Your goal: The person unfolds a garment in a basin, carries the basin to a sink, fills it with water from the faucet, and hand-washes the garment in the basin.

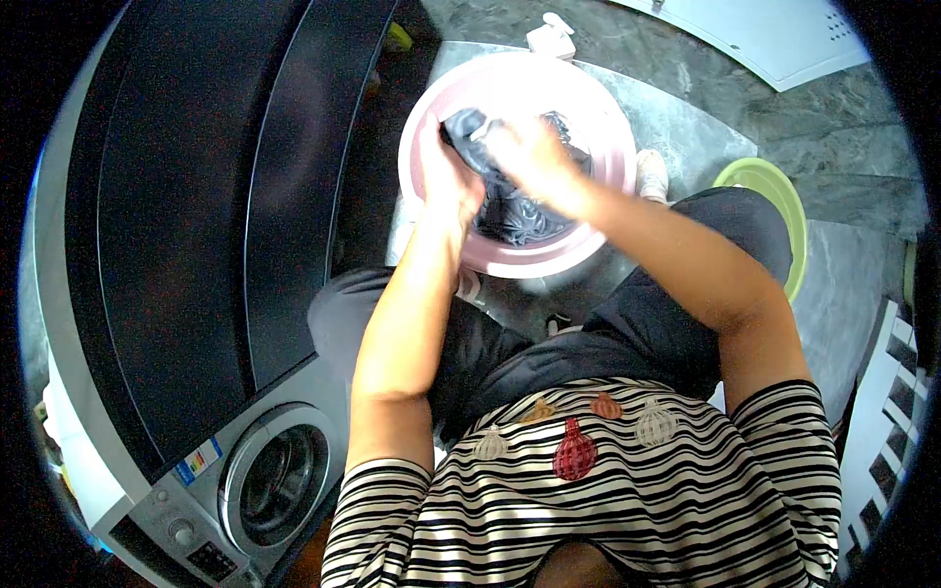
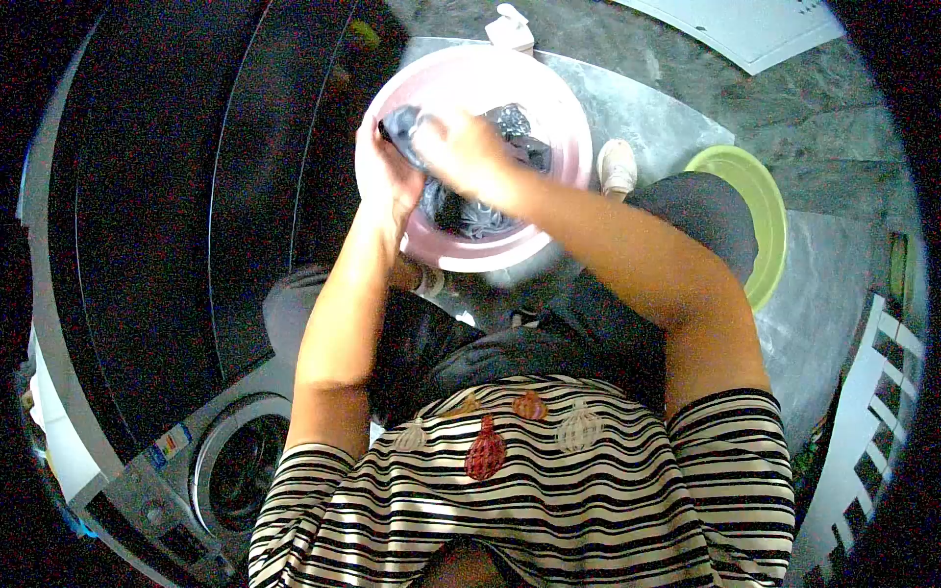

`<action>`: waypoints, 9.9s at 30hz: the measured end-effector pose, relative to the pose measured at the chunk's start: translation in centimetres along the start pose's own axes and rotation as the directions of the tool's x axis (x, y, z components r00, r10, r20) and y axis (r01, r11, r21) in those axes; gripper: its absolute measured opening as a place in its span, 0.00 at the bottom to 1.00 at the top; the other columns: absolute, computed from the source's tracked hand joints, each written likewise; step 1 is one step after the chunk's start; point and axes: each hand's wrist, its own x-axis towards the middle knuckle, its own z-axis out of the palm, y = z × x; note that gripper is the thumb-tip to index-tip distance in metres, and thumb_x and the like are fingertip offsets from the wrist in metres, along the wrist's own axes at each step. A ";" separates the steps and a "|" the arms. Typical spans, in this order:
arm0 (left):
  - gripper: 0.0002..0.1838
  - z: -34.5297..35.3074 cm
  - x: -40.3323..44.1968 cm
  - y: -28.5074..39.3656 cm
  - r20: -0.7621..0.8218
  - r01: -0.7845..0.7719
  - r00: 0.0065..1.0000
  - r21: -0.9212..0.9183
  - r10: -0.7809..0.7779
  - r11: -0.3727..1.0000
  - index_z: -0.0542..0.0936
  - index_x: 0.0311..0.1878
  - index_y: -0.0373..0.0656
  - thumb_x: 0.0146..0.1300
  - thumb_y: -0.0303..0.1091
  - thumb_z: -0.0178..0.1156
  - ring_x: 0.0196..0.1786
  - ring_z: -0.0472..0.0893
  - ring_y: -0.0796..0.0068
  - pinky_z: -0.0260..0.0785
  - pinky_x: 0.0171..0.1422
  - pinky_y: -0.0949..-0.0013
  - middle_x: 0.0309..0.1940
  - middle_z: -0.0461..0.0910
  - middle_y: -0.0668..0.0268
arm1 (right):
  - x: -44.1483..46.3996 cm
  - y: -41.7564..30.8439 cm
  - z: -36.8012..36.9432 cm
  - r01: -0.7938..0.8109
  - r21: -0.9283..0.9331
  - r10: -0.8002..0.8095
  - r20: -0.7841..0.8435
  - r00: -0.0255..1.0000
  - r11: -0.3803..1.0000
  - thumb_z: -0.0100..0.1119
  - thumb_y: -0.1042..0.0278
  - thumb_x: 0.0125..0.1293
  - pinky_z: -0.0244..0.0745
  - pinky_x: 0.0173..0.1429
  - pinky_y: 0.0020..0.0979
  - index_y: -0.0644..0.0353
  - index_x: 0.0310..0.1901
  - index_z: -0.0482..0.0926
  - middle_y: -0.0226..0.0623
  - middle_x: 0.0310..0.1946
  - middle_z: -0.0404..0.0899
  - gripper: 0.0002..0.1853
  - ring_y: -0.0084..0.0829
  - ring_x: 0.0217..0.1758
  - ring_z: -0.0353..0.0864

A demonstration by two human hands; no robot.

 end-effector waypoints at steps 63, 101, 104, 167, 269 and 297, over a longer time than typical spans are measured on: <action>0.24 -3.5 3.0 -3.6 -0.173 0.156 0.976 0.150 -0.130 0.976 0.72 0.46 0.50 0.68 0.60 0.39 0.44 0.78 0.65 0.72 0.52 0.58 0.39 0.76 0.62 | -1.5 -2.6 0.9 0.701 -0.252 -0.650 0.264 0.713 0.667 0.59 0.57 0.51 0.77 0.36 0.38 0.51 0.30 0.78 0.37 0.29 0.78 0.09 0.39 0.33 0.81; 0.27 -2.2 1.8 -0.8 -0.167 -0.011 0.985 0.168 0.040 0.986 0.66 0.60 0.38 0.71 0.52 0.41 0.56 0.75 0.61 0.67 0.61 0.55 0.54 0.74 0.55 | 5.6 2.4 -3.3 -0.505 0.532 0.351 0.369 0.861 0.679 0.60 0.68 0.61 0.76 0.40 0.28 0.63 0.44 0.78 0.32 0.37 0.81 0.11 0.23 0.36 0.79; 0.30 -3.1 2.9 -1.3 -0.284 0.046 0.959 0.093 -0.018 0.995 0.64 0.60 0.34 0.70 0.53 0.42 0.48 0.80 0.59 0.76 0.50 0.55 0.48 0.75 0.50 | 1.9 -0.4 0.1 -0.094 0.005 0.093 0.092 0.991 0.996 0.59 0.65 0.60 0.75 0.38 0.29 0.60 0.45 0.77 0.35 0.33 0.80 0.13 0.25 0.33 0.78; 0.21 -4.2 2.4 -3.3 0.154 0.290 0.948 -0.054 -0.279 0.955 0.75 0.50 0.45 0.62 0.50 0.53 0.54 0.74 0.65 0.66 0.59 0.59 0.44 0.79 0.62 | -2.1 -1.6 1.7 0.460 -0.328 -0.379 0.283 0.881 0.825 0.53 0.56 0.57 0.77 0.36 0.40 0.53 0.42 0.78 0.38 0.30 0.81 0.14 0.41 0.31 0.82; 0.18 2.9 -0.9 -2.9 0.001 0.330 0.943 -0.162 -0.334 0.930 0.77 0.47 0.43 0.60 0.44 0.49 0.50 0.78 0.63 0.70 0.59 0.61 0.46 0.79 0.56 | 3.0 -0.2 -2.5 0.212 -0.487 -0.228 0.028 0.973 0.847 0.51 0.52 0.58 0.75 0.34 0.45 0.53 0.32 0.78 0.45 0.24 0.79 0.14 0.48 0.29 0.80; 0.21 -13.8 15.6 -11.4 0.031 0.009 0.974 0.984 0.223 -0.176 0.70 0.54 0.42 0.56 0.27 0.54 0.48 0.76 0.44 0.67 0.55 0.51 0.46 0.74 0.45 | 8.4 20.6 5.3 -0.020 -0.528 0.072 0.078 0.994 0.849 0.58 0.59 0.57 0.73 0.47 0.45 0.51 0.44 0.77 0.46 0.38 0.79 0.14 0.45 0.43 0.78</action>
